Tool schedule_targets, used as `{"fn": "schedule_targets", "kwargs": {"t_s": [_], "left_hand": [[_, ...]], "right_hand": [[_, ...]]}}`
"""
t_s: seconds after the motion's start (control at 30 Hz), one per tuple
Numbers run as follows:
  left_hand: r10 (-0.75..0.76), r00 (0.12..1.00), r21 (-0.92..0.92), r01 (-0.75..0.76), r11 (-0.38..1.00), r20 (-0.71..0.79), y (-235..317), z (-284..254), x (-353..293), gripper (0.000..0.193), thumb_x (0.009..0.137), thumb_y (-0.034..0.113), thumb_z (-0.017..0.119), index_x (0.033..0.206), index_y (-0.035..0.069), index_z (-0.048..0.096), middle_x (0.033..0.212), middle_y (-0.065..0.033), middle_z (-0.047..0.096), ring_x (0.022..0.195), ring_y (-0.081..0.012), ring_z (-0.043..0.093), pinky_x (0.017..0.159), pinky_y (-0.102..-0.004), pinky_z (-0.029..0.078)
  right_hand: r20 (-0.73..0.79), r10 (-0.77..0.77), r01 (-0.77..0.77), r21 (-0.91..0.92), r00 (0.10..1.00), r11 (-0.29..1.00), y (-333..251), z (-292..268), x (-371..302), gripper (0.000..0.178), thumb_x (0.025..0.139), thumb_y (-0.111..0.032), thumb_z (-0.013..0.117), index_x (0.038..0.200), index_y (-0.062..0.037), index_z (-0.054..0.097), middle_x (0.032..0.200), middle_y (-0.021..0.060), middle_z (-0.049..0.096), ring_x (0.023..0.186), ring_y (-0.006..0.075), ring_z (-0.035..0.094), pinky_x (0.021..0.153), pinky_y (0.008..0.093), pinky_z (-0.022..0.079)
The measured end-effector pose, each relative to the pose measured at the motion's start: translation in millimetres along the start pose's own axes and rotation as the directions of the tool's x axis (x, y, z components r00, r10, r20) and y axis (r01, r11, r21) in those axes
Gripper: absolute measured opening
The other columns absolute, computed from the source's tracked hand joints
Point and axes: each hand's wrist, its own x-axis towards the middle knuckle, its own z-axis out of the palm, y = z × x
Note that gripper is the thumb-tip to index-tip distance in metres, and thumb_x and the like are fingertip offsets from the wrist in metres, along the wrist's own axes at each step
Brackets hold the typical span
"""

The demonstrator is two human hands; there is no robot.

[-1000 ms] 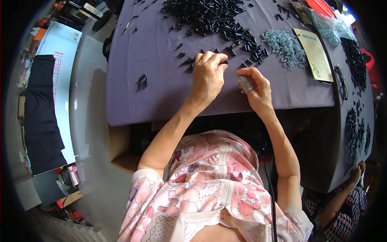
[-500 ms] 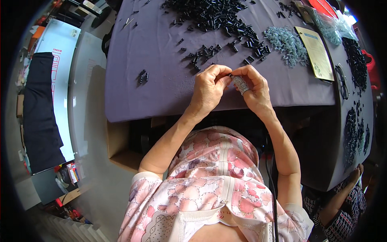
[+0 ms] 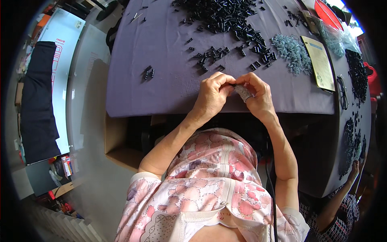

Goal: The user is manually assembling small black plastic components by inserting small white filters or parts into them.

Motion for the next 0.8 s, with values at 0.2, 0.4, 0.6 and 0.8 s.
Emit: {"fn": "schedule_targets", "kwargs": {"t_s": [0.2, 0.4, 0.6, 0.8], "left_hand": [[-0.017, 0.999, -0.041, 0.018, 0.999, 0.032, -3.0, 3.5, 0.7, 0.016, 0.079, -0.011, 0.057, 0.091, -0.002, 0.062, 0.085, -0.0027, 0.061, 0.072, -0.0080, 0.060, 0.064, -0.0209, 0.050], [-0.255, 0.965, -0.325, 0.262, 0.909, 0.066, 4.8, 1.7, -1.5, 0.011, 0.082, -0.005, 0.059, 0.092, -0.002, 0.062, 0.080, -0.0036, 0.063, 0.069, -0.0076, 0.059, 0.061, -0.0212, 0.049], [-0.223, 0.972, -0.416, 0.175, 0.892, -0.069, 0.4, -6.3, -6.1, 0.010, 0.087, 0.000, 0.057, 0.096, -0.001, 0.060, 0.077, -0.0016, 0.062, 0.067, -0.0061, 0.056, 0.061, -0.0208, 0.049], [-0.218, 0.963, -0.416, 0.137, 0.899, -0.156, -10.6, -22.9, -12.8, 0.011, 0.084, 0.000, 0.061, 0.095, 0.000, 0.060, 0.075, -0.0015, 0.061, 0.062, -0.0067, 0.056, 0.058, -0.0213, 0.049]], "right_hand": [[-0.010, 0.158, -0.153, 0.198, 0.987, 0.968, 0.5, -4.6, -0.9, 0.026, 0.073, 0.015, 0.057, 0.093, -0.0010, 0.057, 0.088, 0.0062, 0.064, 0.081, 0.0106, 0.060, 0.066, 0.0250, 0.049], [-0.083, 0.010, 0.001, 0.125, 0.997, 0.992, 2.7, 0.2, -0.7, 0.022, 0.073, 0.012, 0.059, 0.091, -0.0006, 0.061, 0.085, 0.0069, 0.063, 0.079, 0.0154, 0.062, 0.064, 0.0256, 0.050], [-0.073, -0.261, 0.256, -0.076, 0.963, 0.964, -5.6, 19.9, -2.3, 0.043, 0.064, 0.013, 0.060, 0.103, -0.0034, 0.060, 0.095, 0.0119, 0.057, 0.082, 0.0267, 0.062, 0.069, 0.0311, 0.050], [0.039, -0.211, 0.214, -0.257, 0.977, 0.942, -8.4, 14.6, 33.1, 0.040, 0.064, 0.012, 0.052, 0.100, -0.0035, 0.060, 0.094, 0.0141, 0.058, 0.084, 0.0327, 0.060, 0.071, 0.0362, 0.050]]}}
